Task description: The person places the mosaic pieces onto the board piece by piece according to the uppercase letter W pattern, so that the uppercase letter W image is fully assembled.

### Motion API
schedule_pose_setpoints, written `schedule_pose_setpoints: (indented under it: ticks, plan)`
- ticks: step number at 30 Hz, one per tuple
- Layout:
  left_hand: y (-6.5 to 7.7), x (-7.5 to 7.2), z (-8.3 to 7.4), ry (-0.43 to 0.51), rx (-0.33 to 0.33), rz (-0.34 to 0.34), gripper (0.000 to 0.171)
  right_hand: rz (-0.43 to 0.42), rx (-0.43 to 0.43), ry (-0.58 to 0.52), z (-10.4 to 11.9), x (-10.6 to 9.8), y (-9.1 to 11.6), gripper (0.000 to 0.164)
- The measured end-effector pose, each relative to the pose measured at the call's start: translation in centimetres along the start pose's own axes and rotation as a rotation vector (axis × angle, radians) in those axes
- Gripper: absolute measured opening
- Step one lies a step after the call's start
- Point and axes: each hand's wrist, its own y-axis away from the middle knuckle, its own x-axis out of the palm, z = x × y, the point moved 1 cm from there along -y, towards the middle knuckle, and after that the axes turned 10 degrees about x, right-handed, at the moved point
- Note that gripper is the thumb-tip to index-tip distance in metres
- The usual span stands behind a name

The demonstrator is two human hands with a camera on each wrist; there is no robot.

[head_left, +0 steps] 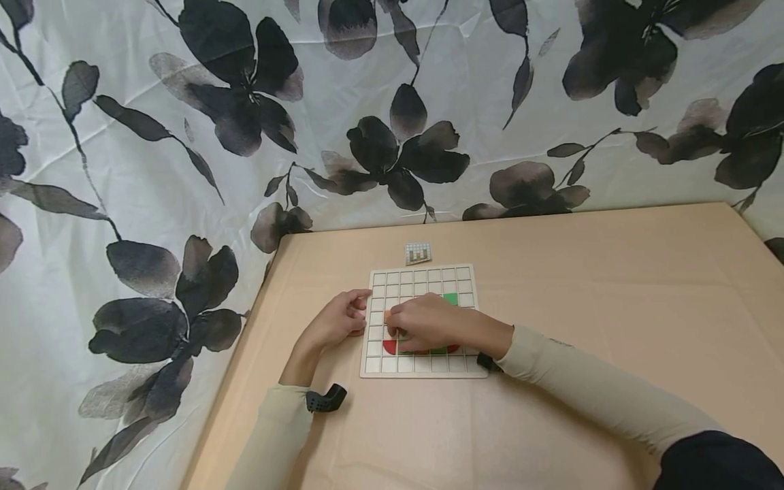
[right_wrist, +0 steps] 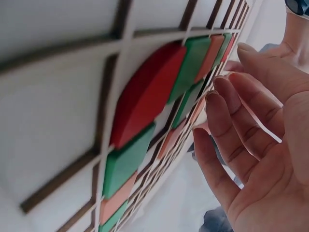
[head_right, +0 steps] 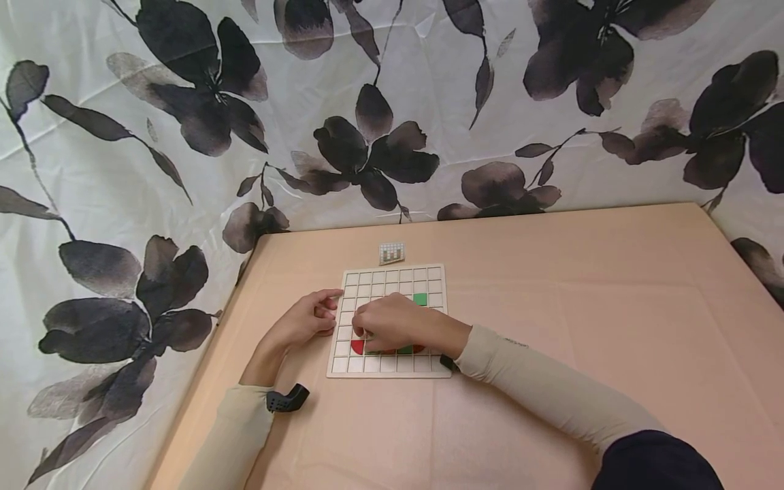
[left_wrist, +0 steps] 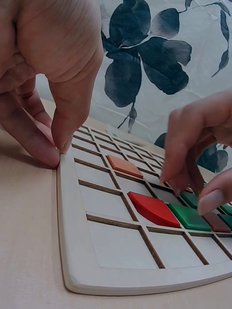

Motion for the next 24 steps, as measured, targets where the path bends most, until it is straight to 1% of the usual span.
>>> schedule_pose_setpoints:
  ticks: [6,9,14,19,24]
  plan:
    - [0.0,-0.1,0.1,-0.002,-0.004,0.001,0.065,0.025,0.031,-0.011,-1.1,-0.5,1.0,0.02]
    - [0.0,0.0,0.2,0.0,-0.005,-0.001,0.066,0.01,0.039,-0.009,-1.7,-0.8,1.7,0.02]
    - [0.1,0.0,0.2,-0.006,-0.01,-0.008,0.067,-0.019,0.058,-0.042,-3.0,-1.2,2.9,0.019]
    - [0.2,0.0,0.2,-0.009,-0.013,-0.015,0.067,-0.016,0.104,-0.07,-4.2,-1.7,4.1,0.018]
    - [0.1,0.0,0.2,-0.017,-0.013,-0.015,0.067,-0.018,0.135,-0.073,-5.2,-2.3,5.3,0.021]
